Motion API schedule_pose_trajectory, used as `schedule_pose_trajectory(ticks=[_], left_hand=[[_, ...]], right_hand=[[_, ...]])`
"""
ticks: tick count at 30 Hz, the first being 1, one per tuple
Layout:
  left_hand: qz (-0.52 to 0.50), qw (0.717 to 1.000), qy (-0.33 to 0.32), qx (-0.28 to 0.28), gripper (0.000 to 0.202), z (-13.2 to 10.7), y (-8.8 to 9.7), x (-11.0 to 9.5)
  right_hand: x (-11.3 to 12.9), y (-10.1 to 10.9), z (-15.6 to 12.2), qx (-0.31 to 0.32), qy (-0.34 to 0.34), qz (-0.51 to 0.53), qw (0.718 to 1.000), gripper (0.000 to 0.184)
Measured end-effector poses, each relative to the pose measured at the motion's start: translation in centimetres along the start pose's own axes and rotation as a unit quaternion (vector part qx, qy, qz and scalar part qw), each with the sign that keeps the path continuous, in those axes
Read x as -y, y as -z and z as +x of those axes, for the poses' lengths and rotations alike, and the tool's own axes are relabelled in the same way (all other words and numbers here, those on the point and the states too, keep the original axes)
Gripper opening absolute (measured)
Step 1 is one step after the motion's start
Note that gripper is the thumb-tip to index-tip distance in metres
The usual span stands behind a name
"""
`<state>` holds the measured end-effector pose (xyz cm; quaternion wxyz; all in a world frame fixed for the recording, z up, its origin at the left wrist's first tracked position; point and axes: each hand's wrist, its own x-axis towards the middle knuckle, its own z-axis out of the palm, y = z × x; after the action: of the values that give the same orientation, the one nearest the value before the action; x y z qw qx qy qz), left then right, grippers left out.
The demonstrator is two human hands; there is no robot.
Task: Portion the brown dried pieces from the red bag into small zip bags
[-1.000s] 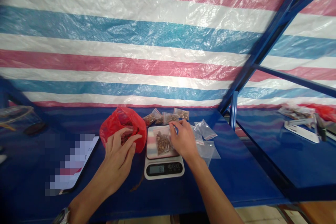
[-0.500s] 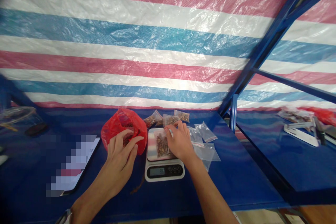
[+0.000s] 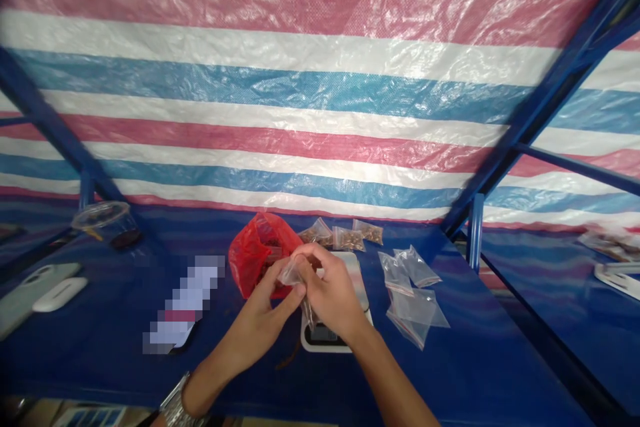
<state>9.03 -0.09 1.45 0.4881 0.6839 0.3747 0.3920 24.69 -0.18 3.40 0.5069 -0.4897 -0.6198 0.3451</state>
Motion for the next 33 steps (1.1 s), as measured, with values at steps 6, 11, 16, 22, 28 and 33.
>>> schedule_pose_trajectory(ticks=[6, 11, 16, 22, 28, 33], left_hand=[[-0.128, 0.992, 0.004, -0.022, 0.045, 0.5, 1.2, 0.1], [0.082, 0.977, 0.045, -0.191, 0.027, 0.3, 4.0, 0.6], [0.331, 0.898, 0.122, -0.262, 0.02, 0.0, 5.3, 0.9], [0.442, 0.857, 0.156, -0.216, 0.025, 0.5, 5.4, 2.9], [0.375, 0.894, 0.169, -0.18, 0.027, 1.1, 6.2, 3.9], [0.205, 0.931, 0.157, -0.259, 0.026, 1.7, 6.6, 3.9]], right_hand=[[-0.5, -2.4, 1.4, -0.035, 0.095, -0.101, 0.99, 0.023], [-2.6, -4.5, 3.5, 0.01, 0.124, -0.251, 0.96, 0.026], [-3.7, -6.1, 5.2, 0.111, 0.126, -0.435, 0.884, 0.029], [-2.6, -5.4, 6.0, 0.188, 0.159, -0.514, 0.822, 0.042], [-3.0, -5.6, 6.1, 0.227, 0.148, -0.507, 0.819, 0.049], [-4.5, -6.2, 5.8, 0.195, 0.113, -0.393, 0.891, 0.046]])
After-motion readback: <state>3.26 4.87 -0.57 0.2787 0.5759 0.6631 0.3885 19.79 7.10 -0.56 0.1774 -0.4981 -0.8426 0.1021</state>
